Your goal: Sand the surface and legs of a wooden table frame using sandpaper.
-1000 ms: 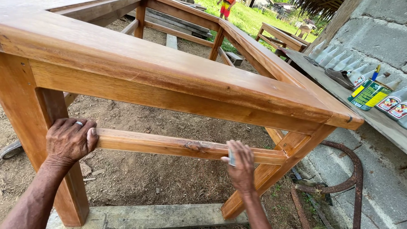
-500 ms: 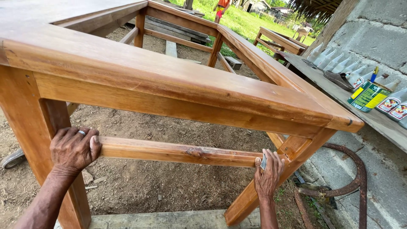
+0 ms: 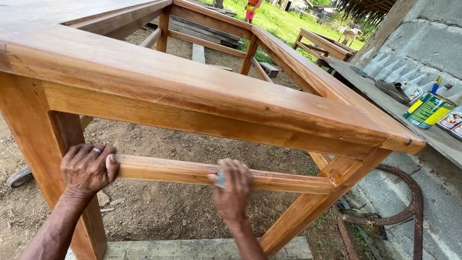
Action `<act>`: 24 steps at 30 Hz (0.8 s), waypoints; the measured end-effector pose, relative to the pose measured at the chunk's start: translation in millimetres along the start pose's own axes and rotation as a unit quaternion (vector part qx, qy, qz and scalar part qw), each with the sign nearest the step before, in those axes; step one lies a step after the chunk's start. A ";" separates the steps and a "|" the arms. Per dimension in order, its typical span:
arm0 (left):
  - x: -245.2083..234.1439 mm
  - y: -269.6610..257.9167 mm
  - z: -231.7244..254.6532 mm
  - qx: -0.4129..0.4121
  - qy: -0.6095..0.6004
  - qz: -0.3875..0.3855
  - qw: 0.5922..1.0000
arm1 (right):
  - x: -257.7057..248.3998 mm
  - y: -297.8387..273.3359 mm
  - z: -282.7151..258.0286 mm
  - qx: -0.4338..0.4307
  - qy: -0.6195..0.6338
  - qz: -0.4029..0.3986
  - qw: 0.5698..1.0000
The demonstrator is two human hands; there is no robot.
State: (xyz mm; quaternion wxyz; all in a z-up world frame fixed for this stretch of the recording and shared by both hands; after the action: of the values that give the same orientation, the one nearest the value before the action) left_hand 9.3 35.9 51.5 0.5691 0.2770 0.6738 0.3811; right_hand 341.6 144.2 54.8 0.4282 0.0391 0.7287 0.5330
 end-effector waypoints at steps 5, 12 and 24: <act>-6.4 3.7 0.1 0.006 -0.008 0.002 1.000 | 50.6 23.4 -94.1 -0.051 0.048 -0.046 0.996; -6.1 3.1 0.5 0.027 -0.018 0.002 0.999 | 73.2 -1.0 -86.0 -0.210 -0.031 -0.067 0.975; -23.8 -5.4 -32.6 0.013 0.018 0.018 1.000 | -49.6 -57.1 167.8 -0.101 -0.135 -0.019 0.986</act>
State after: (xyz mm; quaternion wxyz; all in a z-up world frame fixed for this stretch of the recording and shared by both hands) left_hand -17.6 7.2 62.2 0.5461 0.2899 0.6838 0.3876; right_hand 507.3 219.0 26.5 0.5346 0.0534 0.6075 0.5851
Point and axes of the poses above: each hand's wrist, its own y-axis towards the middle knuckle, its own x-axis out of the palm, z = x × y, the point moved 7 cm from there along y, towards the middle knuckle, and after that the axes turned 8 degrees about -z, right-handed, at the moved point
